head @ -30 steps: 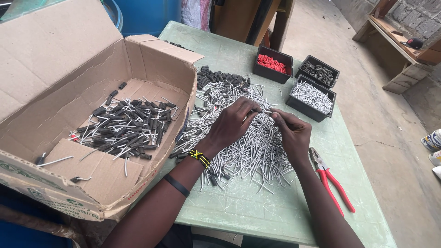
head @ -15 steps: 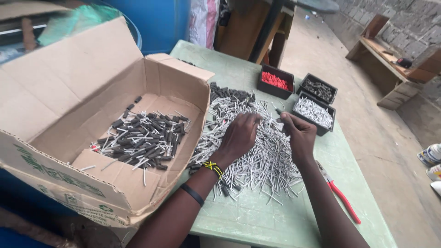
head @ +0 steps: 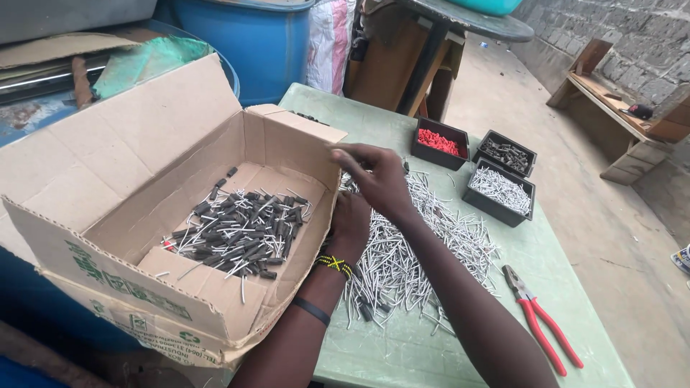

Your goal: Sorting and assembling electronic components by fitting sleeves onto leads and placing them in a box

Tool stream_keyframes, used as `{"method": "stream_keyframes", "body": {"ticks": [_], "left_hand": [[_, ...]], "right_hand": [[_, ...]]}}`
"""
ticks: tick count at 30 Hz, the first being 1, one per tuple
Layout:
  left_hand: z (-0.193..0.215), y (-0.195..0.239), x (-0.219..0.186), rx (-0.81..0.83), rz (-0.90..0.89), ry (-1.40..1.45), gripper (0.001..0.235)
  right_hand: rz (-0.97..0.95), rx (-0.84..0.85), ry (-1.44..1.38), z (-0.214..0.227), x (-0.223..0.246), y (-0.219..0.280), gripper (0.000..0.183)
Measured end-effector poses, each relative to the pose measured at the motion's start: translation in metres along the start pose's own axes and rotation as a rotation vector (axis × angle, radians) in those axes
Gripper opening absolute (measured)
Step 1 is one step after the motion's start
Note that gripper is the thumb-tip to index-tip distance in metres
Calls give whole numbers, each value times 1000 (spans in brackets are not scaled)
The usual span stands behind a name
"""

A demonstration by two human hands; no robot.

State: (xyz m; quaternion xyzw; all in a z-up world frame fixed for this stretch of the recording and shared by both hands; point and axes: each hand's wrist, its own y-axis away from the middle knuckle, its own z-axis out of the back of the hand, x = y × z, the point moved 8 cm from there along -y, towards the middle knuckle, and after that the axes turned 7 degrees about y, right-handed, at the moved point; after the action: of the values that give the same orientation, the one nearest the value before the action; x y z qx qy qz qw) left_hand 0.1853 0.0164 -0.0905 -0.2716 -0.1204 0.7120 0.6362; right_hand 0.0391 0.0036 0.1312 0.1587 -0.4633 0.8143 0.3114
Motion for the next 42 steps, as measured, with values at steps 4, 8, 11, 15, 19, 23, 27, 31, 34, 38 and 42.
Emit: {"method": "stream_keyframes", "body": {"ticks": [4, 8, 11, 15, 19, 23, 27, 31, 34, 38, 42], "left_hand": [[-2, -7, -7, 99, -177, -152, 22], [-6, -16, -3, 65, -133, -69, 25], [15, -8, -3, -30, -75, -133, 19], [69, 18, -4, -156, -78, -127, 14], [145, 37, -25, -91, -300, 150, 15], [154, 39, -51, -3, -429, 1014, 28], [130, 46, -58, 264, -166, 1637, 26], [118, 50, -65, 369, -70, 1820, 27], [114, 52, -64, 354, -42, 1811, 27], [100, 52, -58, 365, 34, 1821, 28], [125, 41, -39, 220, 11, 1592, 25]], "right_hand": [[-96, -38, -5, 41, -40, 32, 22], [-257, -144, 25, 91, -82, 67, 20], [-358, -227, -5, 115, -110, 91, 21], [-463, -317, -80, 131, -146, 120, 26], [-445, -352, -87, 133, -153, 131, 23], [-354, -271, -36, 121, -130, 133, 18], [-288, -147, -130, 98, -124, 131, 33], [-360, -172, -119, 98, -126, 133, 30], [-375, -195, 16, 103, -134, 136, 35], [-415, -168, 12, 101, -144, 137, 27], [-469, -194, 68, 108, -153, 138, 27]]}}
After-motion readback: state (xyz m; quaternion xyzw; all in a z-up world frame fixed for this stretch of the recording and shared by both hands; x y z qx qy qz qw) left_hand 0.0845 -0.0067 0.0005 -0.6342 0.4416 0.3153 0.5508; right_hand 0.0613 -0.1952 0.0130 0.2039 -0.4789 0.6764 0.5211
